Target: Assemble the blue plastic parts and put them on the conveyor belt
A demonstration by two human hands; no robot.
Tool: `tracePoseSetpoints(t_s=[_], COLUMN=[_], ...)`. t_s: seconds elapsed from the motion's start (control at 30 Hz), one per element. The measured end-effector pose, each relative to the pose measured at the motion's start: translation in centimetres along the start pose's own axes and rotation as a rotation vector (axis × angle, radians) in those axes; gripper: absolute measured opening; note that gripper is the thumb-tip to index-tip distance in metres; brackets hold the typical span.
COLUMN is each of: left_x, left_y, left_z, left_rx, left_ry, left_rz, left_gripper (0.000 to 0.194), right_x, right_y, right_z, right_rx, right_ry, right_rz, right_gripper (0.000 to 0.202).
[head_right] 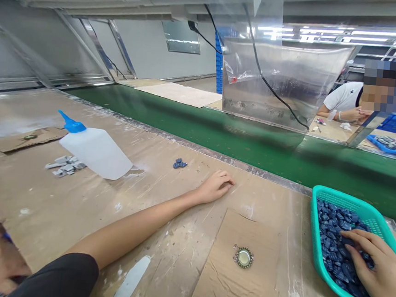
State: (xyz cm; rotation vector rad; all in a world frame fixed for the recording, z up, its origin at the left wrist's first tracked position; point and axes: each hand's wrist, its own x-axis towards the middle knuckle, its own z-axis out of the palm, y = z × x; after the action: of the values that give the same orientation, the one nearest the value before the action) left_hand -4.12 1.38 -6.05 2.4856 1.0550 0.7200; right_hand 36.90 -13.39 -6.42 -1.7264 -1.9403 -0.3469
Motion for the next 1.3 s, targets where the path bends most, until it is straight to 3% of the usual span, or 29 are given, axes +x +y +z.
tracePoseSetpoints(t_s=[0.1, 0.23, 0.73, 1.3], left_x=[0.0, 0.0, 0.0, 0.4], left_y=[0.0, 0.0, 0.1, -0.1], left_z=[0.0, 0.0, -0.2, -0.4], left_rx=[0.009, 0.011, 0.023, 0.044], left_ry=[0.005, 0.009, 0.013, -0.017], left_rz=[-0.001, 0.004, 0.019, 0.016], left_gripper=[0.021, 0.021, 0.022, 0.022], right_x=[0.1, 0.3, 1.0, 1.8], right_y=[-0.2, -0.7, -3.2, -5.7], right_z=[-0.2, -0.4, -1.7, -2.7], right_rx=[-0.022, -0.046, -0.004, 0.081], right_ry=[-0.02, -0.012, -0.096, -0.068], right_rz=[-0.113, -0.15, -0.075, -0.008], right_gripper=[0.035, 0.031, 0.025, 0.021])
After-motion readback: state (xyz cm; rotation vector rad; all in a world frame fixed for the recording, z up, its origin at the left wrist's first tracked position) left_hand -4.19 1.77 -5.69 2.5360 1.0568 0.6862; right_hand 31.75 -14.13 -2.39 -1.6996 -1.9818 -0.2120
